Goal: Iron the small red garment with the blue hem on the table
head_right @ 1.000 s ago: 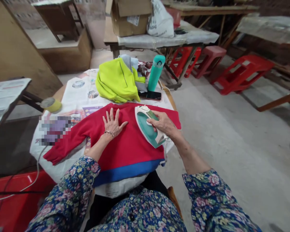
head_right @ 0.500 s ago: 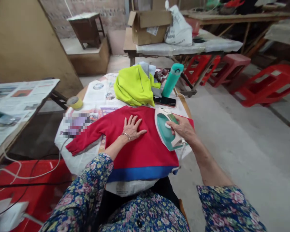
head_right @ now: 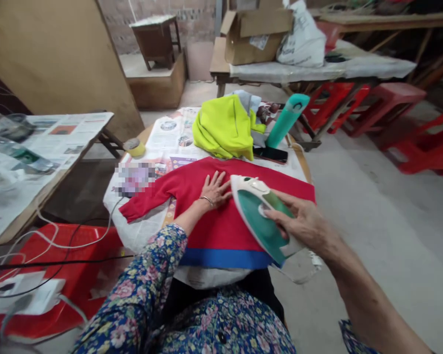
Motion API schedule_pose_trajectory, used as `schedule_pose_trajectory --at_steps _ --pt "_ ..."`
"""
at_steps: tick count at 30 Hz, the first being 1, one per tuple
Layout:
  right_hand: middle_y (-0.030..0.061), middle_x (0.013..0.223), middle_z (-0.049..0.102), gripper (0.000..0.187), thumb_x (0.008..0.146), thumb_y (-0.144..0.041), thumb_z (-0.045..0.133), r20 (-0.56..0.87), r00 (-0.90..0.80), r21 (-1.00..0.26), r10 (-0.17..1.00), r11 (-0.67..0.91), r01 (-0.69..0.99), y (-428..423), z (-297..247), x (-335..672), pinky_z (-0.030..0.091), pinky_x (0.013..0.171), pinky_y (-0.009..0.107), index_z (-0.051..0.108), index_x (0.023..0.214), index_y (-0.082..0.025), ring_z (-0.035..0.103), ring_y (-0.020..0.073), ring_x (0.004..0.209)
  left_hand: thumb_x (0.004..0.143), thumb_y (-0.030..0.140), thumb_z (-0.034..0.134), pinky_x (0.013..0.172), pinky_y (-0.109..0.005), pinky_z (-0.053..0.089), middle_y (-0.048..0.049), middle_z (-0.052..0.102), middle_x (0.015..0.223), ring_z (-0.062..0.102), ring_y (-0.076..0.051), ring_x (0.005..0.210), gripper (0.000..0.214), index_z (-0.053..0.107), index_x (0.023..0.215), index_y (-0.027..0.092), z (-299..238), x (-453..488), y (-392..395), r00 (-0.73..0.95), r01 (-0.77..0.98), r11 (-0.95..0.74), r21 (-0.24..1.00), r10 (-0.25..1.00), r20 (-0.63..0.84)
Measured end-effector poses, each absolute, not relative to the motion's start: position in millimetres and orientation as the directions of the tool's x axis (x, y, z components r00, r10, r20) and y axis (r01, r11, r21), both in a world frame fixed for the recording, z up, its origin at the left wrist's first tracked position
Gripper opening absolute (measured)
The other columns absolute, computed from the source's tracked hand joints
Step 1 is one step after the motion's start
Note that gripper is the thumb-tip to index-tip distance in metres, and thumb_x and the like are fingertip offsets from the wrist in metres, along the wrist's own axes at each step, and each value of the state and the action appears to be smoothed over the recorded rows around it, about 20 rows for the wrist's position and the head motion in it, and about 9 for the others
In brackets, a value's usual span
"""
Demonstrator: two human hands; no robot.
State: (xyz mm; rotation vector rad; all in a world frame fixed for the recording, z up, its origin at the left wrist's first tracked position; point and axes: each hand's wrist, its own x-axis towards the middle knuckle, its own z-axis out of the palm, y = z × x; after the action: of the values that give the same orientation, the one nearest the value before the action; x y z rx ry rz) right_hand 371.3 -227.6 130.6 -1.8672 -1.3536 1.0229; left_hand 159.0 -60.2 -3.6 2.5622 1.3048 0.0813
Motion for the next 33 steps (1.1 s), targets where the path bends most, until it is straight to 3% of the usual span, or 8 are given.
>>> schedule_pose_trajectory --at_steps 3,7,13,20,26,28,30,33 --pt "-0.0036 0.060 0.060 0.081 0.075 -0.052 0.089 -0.375 0.071 -0.838 0.924 -0.370 0.401 -248 145 353 0.039 0.037 0.027 0.078 0.148 -0.020 0.047 0.0141 0.043 0.113 0.040 0.042 0.143 -0.060 0.020 -0.0035 0.038 0.185 0.028 -0.029 0.175 0.058 0.053 0.170 0.039 2 133 -43 0.619 0.770 -0.586 0.254 0.783 -0.069" --pt "-0.0008 0.076 0.071 0.073 0.081 -0.037 0.086 -0.485 -0.058 -0.821 0.873 -0.431 0.374 -259 146 331 0.045 0.040 0.022 0.076 0.152 -0.023 0.049 0.0098 0.047 0.111 0.043 0.045 0.142 -0.062 0.020 -0.0077 0.036 0.185 0.028 -0.031 0.175 0.063 0.048 0.173 0.034 -1 102 -27 0.482 0.858 -0.472 0.203 0.876 -0.003" --pt "0.0052 0.104 0.082 0.063 0.090 -0.022 0.077 -0.360 -0.136 -0.890 0.923 -0.296 0.347 -241 121 300 0.042 0.043 0.018 0.076 0.152 -0.027 0.048 0.0066 0.050 0.108 0.034 0.046 0.142 -0.055 0.024 -0.0051 0.043 0.182 0.036 -0.026 0.172 0.060 0.058 0.167 0.034 -7 81 -9 0.455 0.859 -0.445 0.254 0.890 0.020" --pt "-0.0045 0.073 0.065 0.063 0.098 -0.021 0.072 -0.328 -0.049 -0.915 0.943 -0.304 0.266 -201 104 260 0.048 0.050 0.021 0.065 0.161 -0.022 0.053 0.0098 0.049 0.105 0.023 0.041 0.141 -0.049 0.028 -0.0063 0.054 0.175 0.042 -0.023 0.168 0.059 0.069 0.156 0.029 -18 59 12 0.505 0.792 -0.499 0.352 0.859 0.082" --pt "0.0049 0.091 0.078 0.040 0.109 -0.036 0.065 -0.269 -0.208 -0.916 0.941 -0.183 0.356 -167 90 292 0.060 0.070 0.030 0.077 0.142 -0.018 0.073 0.0189 0.074 0.099 0.020 0.045 0.140 -0.050 0.029 -0.0052 0.057 0.173 0.044 -0.024 0.168 0.060 0.072 0.152 0.030 -30 53 16 0.496 0.765 -0.508 0.396 0.857 0.143" --pt "0.0115 0.108 0.082 0.036 0.111 -0.037 0.061 -0.120 0.062 -0.806 0.991 -0.133 0.577 -147 81 322 0.061 0.092 0.039 0.080 0.133 -0.017 0.077 0.0259 0.100 0.097 0.019 0.048 0.140 -0.050 0.029 -0.0042 0.058 0.172 0.044 -0.024 0.167 0.061 0.072 0.151 0.032 -32 53 17 0.494 0.757 -0.513 0.405 0.854 0.160" --pt "0.0178 0.130 0.079 0.039 0.111 -0.033 0.059 0.045 0.340 -0.557 0.939 -0.260 0.789 -123 69 354 0.051 0.115 0.054 0.074 0.144 -0.018 0.070 0.0340 0.129 0.096 0.020 0.051 0.140 -0.051 0.030 -0.0036 0.060 0.171 0.046 -0.025 0.167 0.061 0.073 0.150 0.034 -33 52 17 0.500 0.746 -0.522 0.415 0.849 0.169" --pt "0.0274 0.149 0.069 0.049 0.107 -0.034 0.062 0.098 0.440 -0.220 0.893 -0.412 0.884 -92 46 391 0.040 0.120 0.067 0.066 0.152 -0.012 0.057 0.0435 0.145 0.096 0.019 0.050 0.140 -0.053 0.030 -0.0048 0.062 0.169 0.047 -0.026 0.166 0.060 0.074 0.149 0.034 -34 51 17 0.502 0.739 -0.523 0.424 0.848 0.172"
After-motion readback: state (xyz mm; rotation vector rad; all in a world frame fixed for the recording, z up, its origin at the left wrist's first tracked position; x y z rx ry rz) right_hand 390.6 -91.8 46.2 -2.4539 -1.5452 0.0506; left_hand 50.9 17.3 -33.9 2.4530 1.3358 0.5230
